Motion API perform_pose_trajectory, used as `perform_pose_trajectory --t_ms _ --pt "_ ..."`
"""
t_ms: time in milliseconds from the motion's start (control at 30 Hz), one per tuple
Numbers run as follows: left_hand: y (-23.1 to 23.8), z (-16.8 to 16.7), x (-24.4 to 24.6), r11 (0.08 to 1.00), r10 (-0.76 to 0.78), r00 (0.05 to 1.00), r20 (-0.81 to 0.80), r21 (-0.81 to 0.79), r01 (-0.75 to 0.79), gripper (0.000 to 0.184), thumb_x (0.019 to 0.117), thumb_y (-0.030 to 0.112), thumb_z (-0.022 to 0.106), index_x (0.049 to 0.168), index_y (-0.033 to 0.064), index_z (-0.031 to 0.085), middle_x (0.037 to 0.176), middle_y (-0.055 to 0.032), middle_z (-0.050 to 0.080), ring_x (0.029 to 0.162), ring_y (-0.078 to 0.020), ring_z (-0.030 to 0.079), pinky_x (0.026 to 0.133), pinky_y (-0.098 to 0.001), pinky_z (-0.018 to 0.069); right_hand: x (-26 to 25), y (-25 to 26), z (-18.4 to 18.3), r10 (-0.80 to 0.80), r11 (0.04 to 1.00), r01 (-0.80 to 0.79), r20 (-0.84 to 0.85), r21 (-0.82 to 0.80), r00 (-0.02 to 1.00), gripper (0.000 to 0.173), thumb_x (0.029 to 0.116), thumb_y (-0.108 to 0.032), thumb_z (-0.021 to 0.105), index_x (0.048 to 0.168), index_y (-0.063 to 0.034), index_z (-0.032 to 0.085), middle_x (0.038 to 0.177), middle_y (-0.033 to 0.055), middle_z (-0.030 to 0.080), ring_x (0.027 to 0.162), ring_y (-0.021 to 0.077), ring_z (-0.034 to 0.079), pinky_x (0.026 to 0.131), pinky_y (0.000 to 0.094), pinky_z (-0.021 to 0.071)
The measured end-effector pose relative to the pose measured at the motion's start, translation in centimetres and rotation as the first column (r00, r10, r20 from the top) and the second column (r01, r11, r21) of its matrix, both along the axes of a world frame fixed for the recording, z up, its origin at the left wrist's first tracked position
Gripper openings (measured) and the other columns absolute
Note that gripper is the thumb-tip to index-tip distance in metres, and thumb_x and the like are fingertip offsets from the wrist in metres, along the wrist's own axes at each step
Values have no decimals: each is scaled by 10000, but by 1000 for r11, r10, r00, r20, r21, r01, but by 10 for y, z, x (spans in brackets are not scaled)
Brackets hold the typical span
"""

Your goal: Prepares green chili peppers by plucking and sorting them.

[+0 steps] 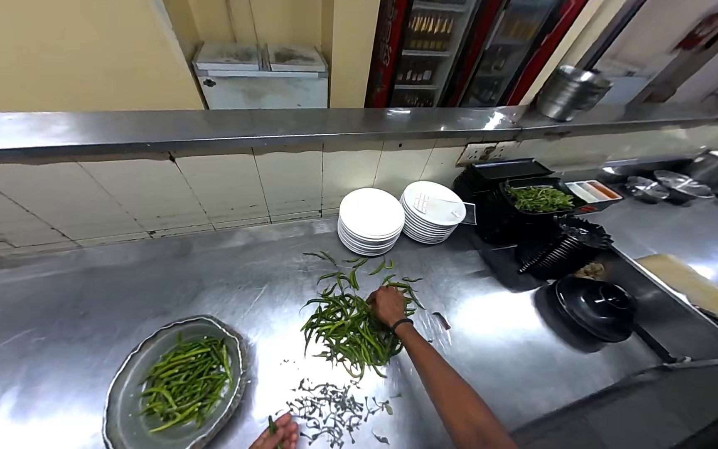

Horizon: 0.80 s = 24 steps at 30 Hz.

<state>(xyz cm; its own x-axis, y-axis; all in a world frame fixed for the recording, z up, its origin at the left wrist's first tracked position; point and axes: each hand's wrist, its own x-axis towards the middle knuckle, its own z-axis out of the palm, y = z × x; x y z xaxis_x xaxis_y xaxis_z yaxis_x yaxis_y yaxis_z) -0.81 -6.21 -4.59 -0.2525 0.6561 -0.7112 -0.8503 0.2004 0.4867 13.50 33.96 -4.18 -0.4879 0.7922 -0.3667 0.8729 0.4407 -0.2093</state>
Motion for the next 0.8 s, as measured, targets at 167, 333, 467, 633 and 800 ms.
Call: perform_pose_trajectory --t_ms 167,333,467,633,800 --pt "10 6 -6 1000 -16 1000 -15 22 16 282 1085 81 381 1293 11 558 1030 -96 726 891 -166 719 842 -318 592 6 5 4 -213 977 213 -193 -21 958 122 932 -178 682 983 -148 788 1010 146 744 983 377 693 835 633 528" --pt "6 5 -5 999 -1 1000 4 37 1 280 1082 79 397 1299 10 560 1040 -102 734 892 -163 723 852 -312 591 -7 6 2 -235 963 232 11 138 972 227 912 -292 705 1005 -91 755 1105 187 706 1130 403 624 972 620 455" --pt "-3 2 -1 999 27 1000 -1 46 -27 282 1077 74 398 1306 8 550 1025 -99 731 893 -164 720 840 -315 592 -14 -8 8 -191 977 178 102 118 976 252 970 -246 629 1040 -22 721 1133 227 690 1139 418 627 983 609 453" --pt "-16 -4 5 997 80 997 9 14 -80 268 1074 64 394 1282 8 554 989 -91 738 859 -160 727 808 -300 600 1 -12 -6 53 977 -61 46 204 998 137 947 -160 653 1024 -106 752 1045 147 727 1102 370 636 1008 584 428" --pt "-14 -3 10 997 81 997 15 12 -81 261 1071 68 408 1282 2 546 999 -98 734 862 -162 725 814 -310 602 40 -12 -4 -249 947 320 -699 -31 670 276 956 -89 651 1225 -50 699 1008 138 727 919 270 696 859 496 570"
